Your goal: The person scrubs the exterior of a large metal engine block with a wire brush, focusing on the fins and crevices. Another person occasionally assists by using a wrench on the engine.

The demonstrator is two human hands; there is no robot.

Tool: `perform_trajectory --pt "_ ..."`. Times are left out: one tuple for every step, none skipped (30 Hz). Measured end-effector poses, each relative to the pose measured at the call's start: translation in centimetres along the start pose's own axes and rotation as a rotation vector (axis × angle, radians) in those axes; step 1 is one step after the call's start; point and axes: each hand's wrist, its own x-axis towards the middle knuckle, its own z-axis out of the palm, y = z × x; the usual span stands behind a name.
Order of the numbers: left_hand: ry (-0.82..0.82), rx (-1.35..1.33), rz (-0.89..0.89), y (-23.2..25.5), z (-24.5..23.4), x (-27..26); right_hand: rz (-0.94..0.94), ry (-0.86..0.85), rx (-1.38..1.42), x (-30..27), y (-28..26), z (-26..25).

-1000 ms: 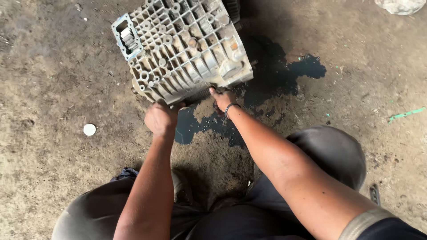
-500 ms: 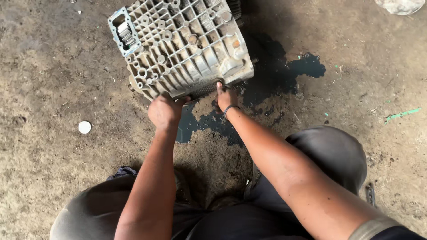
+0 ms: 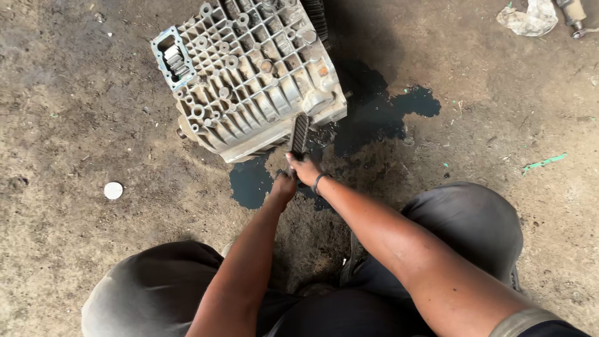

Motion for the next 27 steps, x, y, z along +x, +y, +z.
perform_trajectory --pt "-0.033 -0.01 -0.035 0.3 -0.3 -0.4 0.038 0.003 -0.025 0.3 0.5 0.2" --pt "-0.066 -0.018 -0.069 0.7 -0.8 -0.7 0.076 0.009 -0.049 0.4 0.9 0.2" --pt "-0.1 -0.026 -0.102 1.0 -1.1 -0.8 0.114 0.014 -0.072 0.4 1.0 0.2" --pt "-0.077 0.092 -0.087 1.1 -1.3 -0.8 0.123 -0.026 -0.112 0.3 0.9 0.2" --pt "-0.054 0.21 -0.071 1.1 -1.3 -0.8 0.131 -0.066 -0.152 -0.1 0.8 0.2" --pt "-0.027 0.334 -0.047 1.4 -1.4 -0.5 0.134 -0.098 -0.189 -0.2 0.3 -0.1" --pt "-0.019 0.535 0.07 1.5 -1.8 -0.6 0.1 -0.123 -0.25 -0.4 -0.3 -0.4" --pt "-0.008 0.676 0.14 2.1 -2.1 -1.0 0.068 -0.145 -0.312 -0.9 -1.1 -1.1" --pt "0.006 0.76 0.159 3.0 -2.8 -1.6 0.037 -0.166 -0.375 -1.3 -2.2 -1.8" --pt "0.023 0.746 0.092 3.7 -3.4 -2.9 0.045 -0.172 -0.461 -1.6 -2.9 -2.3" --pt "0.04 0.722 0.021 4.8 -4.1 -4.1 0.054 -0.176 -0.547 -1.6 -3.4 -2.8" --pt "0.059 0.699 -0.035 5.9 -4.9 -5.6 0.061 -0.187 -0.639 -1.6 -3.6 -3.0" --pt "0.073 0.706 -0.057 7.0 -5.3 -7.0 0.063 -0.205 -0.669 -1.5 -3.4 -3.1" --pt "0.095 0.706 -0.077 7.9 -5.8 -8.3 0.06 -0.226 -0.7 -1.3 -3.1 -3.0" --pt "0.119 0.717 -0.096 8.5 -6.2 -9.4 0.057 -0.246 -0.731 -1.0 -2.5 -2.8" --pt "0.147 0.74 -0.074 9.1 -6.6 -10.1 -0.087 -0.216 -0.798 -0.8 -2.3 -2.4" --pt "0.167 0.761 -0.06 9.4 -6.9 -10.7 -0.233 -0.185 -0.864 -1.0 -2.1 -2.0" --pt "0.193 0.78 -0.044 9.5 -7.3 -11.1 -0.376 -0.147 -0.928 -1.0 -2.3 -2.0" --pt "0.227 0.799 -0.03 9.5 -7.6 -11.5 -0.38 -0.156 -0.942 -1.2 -2.8 -2.0" --pt "0.256 0.816 -0.007 9.7 -7.8 -11.7 -0.381 -0.155 -0.97 -1.6 -3.7 -2.5" --pt "0.29 0.836 0.014 10.0 -8.2 -12.0 -0.406 -0.165 -0.994 -2.2 -4.9 -2.9" --pt "0.33 0.847 0.043 10.8 -8.7 -12.1 -0.434 -0.171 -1.023 -2.8 -6.5 -3.7" --pt "0.372 0.859 0.075 11.7 -9.7 -12.5 -0.476 -0.17 -1.042 -3.9 -8.8 -4.3" --pt "0.408 0.867 0.099 12.6 -10.5 -13.0 -0.516 -0.169 -1.051 -5.2 -10.8 -5.1" --pt "0.426 0.868 0.137 13.7 -11.2 -13.6 -0.555 -0.16 -1.051 -6.3 -12.7 -6.2" --pt "0.445 0.863 0.176 14.9 -11.8 -14.2 -0.6 -0.149 -1.044 -7.4 -14.6 -7.1" --pt "0.452 0.858 0.22 15.9 -12.4 -14.9 -0.653 -0.134 -1.042 -8.4 -16.4 -8.0"
